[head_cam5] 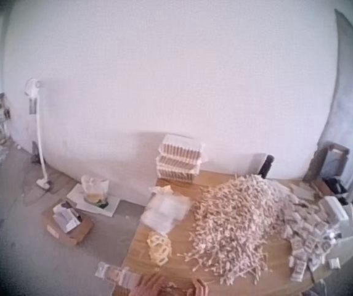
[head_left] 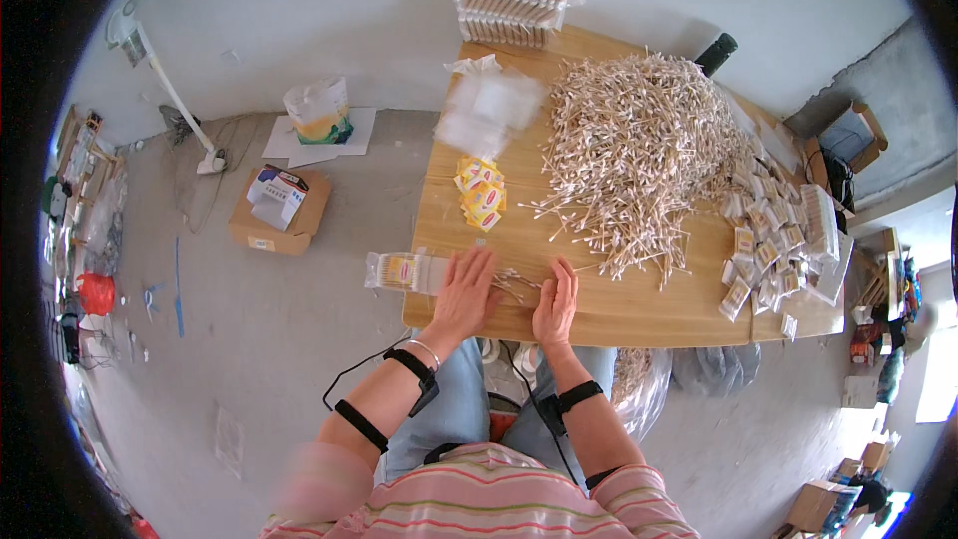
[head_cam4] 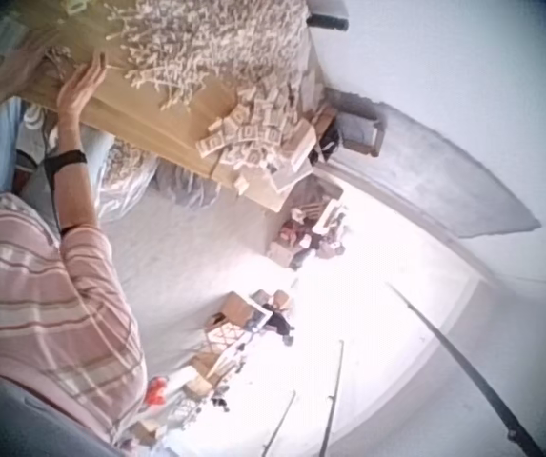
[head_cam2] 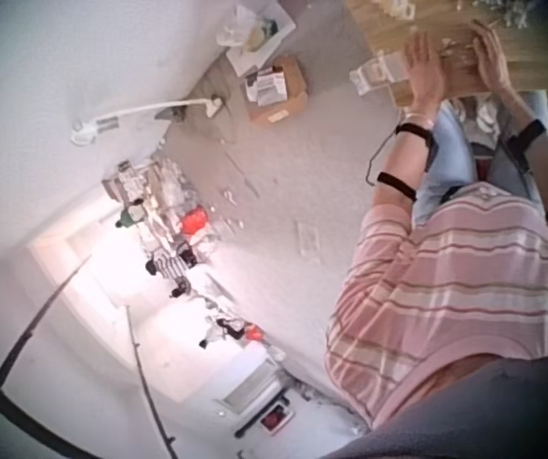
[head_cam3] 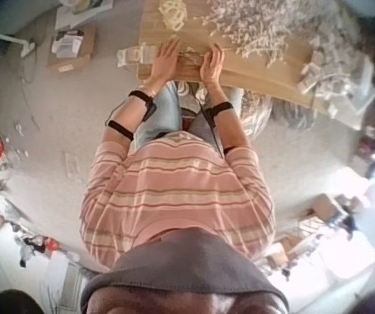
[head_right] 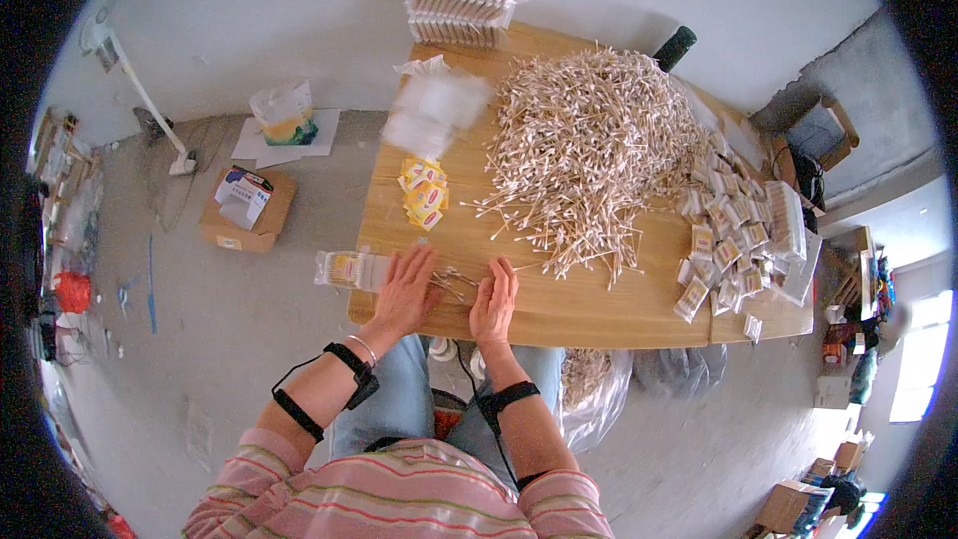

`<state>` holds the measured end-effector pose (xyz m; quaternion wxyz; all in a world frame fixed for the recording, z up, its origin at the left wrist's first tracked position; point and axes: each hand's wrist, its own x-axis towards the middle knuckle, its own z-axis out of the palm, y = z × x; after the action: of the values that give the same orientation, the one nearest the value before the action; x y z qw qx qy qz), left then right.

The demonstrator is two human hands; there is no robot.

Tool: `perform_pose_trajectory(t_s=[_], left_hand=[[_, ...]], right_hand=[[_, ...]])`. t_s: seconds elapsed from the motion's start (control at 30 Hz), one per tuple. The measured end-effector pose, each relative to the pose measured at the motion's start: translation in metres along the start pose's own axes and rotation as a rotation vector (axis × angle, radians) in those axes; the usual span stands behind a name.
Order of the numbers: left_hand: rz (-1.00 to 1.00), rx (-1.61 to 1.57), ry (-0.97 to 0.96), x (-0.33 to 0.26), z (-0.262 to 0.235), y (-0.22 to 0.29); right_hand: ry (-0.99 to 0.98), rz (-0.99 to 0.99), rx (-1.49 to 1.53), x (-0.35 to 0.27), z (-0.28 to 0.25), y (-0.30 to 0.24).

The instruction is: Picking up a bundle of cotton swabs from a pile and placing them into a plastic bag.

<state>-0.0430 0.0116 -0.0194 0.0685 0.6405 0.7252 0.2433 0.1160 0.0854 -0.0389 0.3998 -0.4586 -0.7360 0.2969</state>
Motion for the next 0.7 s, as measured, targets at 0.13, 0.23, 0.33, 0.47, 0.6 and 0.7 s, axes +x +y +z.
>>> perform_pose_trajectory(t_s=[0.13, 0.23, 0.33, 0.47, 0.6, 0.7], left_hand=[[0.056, 0.226, -0.085, 0.012, 0.026, 0.013], [0.035, 0.175, -0.042, 0.025, 0.038, 0.022], [-0.024, 0.102, -0.016, 0.03, 0.038, 0.022], [-0.025, -0.016, -0.008, 0.018, 0.017, 0.003], [0.053, -0.101, 0.039, 0.017, 0.013, 0.004], [0.036, -0.106, 0.078, 0.018, 0.015, 0.003]], right_hand=[[0.037, 0.017, 0.014, 0.002, 0.003, -0.003], [0.118, -0.003, 0.06, 0.002, 0.005, 0.003], [0.08, -0.077, -0.187, -0.004, -0.002, 0.009], [-0.05, -0.04, -0.293, -0.001, -0.015, 0.007], [-0.115, -0.109, -0.325, 0.012, -0.014, 0.003], [-0.108, -0.122, -0.282, 0.011, -0.016, 0.01]])
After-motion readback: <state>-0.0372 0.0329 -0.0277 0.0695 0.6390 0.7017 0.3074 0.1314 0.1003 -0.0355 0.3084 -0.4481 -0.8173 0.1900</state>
